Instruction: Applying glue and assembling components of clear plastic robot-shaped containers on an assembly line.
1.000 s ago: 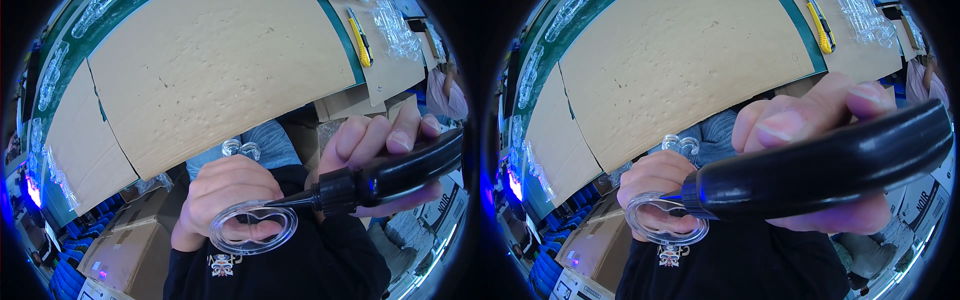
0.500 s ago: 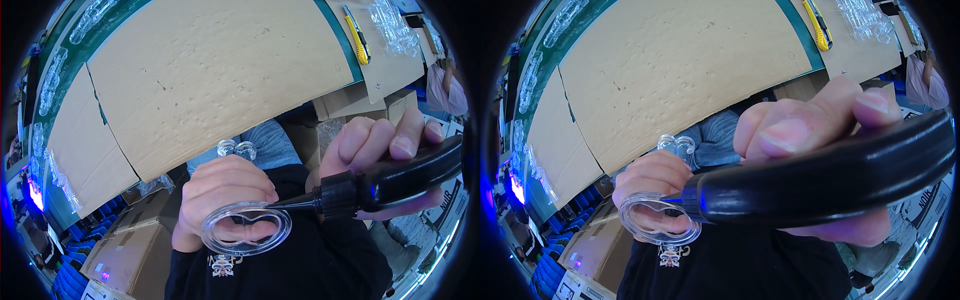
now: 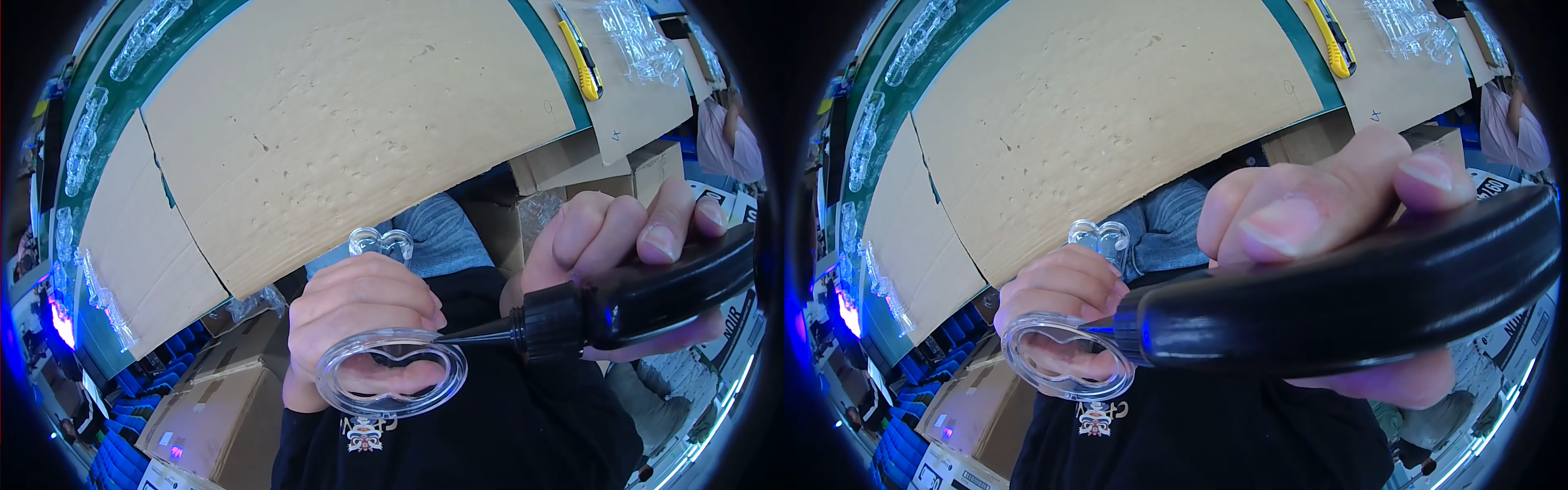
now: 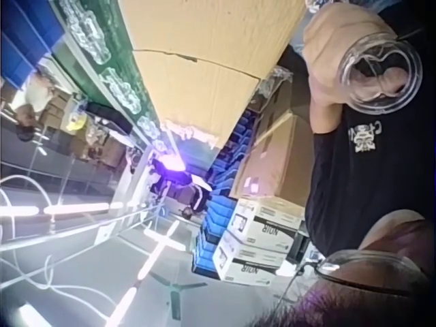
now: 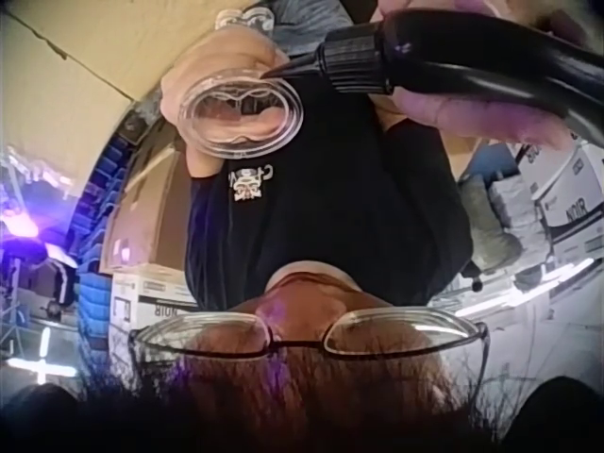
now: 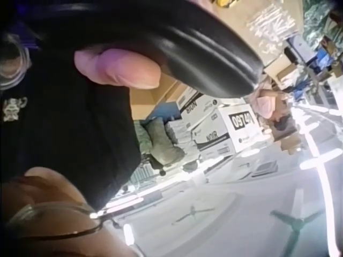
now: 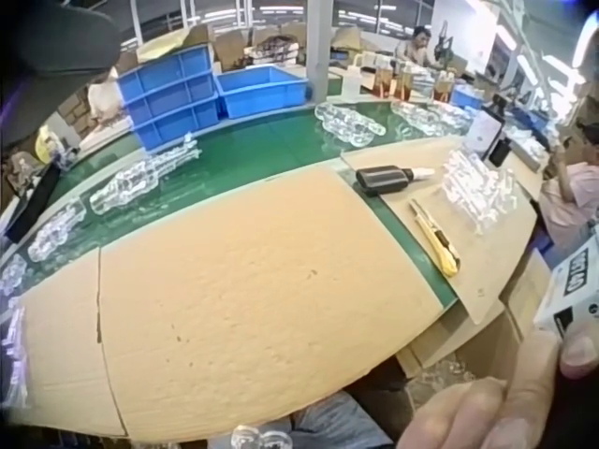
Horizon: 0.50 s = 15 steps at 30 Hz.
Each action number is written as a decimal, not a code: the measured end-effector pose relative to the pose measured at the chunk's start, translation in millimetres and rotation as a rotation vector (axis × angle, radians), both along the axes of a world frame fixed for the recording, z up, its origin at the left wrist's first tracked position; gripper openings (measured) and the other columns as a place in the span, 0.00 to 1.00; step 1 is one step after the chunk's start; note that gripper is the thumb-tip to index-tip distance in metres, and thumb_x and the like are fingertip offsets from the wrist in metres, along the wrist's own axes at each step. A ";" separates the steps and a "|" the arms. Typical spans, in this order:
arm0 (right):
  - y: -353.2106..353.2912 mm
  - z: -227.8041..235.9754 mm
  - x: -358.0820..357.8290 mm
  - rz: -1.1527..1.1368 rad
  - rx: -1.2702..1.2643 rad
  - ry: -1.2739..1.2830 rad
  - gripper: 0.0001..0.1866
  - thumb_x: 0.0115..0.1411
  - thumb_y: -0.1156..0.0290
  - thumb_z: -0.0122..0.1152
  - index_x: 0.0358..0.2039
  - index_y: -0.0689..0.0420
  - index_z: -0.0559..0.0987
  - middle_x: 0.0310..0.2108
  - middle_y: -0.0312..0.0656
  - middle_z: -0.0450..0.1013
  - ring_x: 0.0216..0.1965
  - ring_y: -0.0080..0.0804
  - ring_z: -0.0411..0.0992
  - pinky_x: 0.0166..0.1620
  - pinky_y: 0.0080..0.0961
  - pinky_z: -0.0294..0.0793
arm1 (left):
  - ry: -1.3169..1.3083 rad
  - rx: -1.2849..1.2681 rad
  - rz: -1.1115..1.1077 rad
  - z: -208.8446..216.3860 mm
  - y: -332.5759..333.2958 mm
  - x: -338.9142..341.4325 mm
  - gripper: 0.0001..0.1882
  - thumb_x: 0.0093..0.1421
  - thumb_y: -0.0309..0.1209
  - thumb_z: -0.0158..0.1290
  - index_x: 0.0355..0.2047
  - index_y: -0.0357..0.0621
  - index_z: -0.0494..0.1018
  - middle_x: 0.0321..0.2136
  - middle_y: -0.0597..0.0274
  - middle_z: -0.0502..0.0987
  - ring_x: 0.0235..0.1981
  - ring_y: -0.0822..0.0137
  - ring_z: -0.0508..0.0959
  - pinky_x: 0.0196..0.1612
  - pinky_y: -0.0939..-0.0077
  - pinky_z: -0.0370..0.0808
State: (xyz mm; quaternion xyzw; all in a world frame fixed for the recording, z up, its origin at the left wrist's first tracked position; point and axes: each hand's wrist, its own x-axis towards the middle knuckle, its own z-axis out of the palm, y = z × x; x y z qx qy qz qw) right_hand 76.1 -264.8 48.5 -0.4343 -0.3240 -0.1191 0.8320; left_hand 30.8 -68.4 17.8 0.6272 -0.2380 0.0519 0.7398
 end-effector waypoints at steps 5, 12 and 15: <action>-2.8 0.1 -1.6 -0.001 -0.008 -0.009 0.31 0.61 0.50 0.53 0.55 0.60 0.62 0.38 0.39 0.68 0.13 0.19 0.55 0.17 0.21 0.48 | 0.016 -0.017 -0.025 -2.1 0.2 1.0 0.14 0.40 0.30 0.68 0.27 0.40 0.77 0.25 0.59 0.80 0.26 0.64 0.78 0.33 0.73 0.75; -4.4 -1.0 -3.9 -0.014 -0.021 -0.016 0.32 0.61 0.50 0.53 0.56 0.60 0.61 0.39 0.39 0.67 0.13 0.20 0.54 0.17 0.21 0.48 | 0.000 -0.021 -0.008 -2.6 0.9 1.5 0.14 0.39 0.29 0.68 0.27 0.40 0.77 0.25 0.58 0.79 0.25 0.64 0.78 0.32 0.73 0.75; -6.1 -0.6 -4.7 -0.023 -0.028 -0.018 0.32 0.62 0.50 0.53 0.56 0.60 0.61 0.39 0.39 0.67 0.13 0.20 0.54 0.17 0.21 0.48 | -0.004 -0.029 -0.010 -2.2 0.1 2.5 0.15 0.39 0.30 0.68 0.26 0.40 0.77 0.25 0.58 0.79 0.25 0.64 0.78 0.32 0.73 0.75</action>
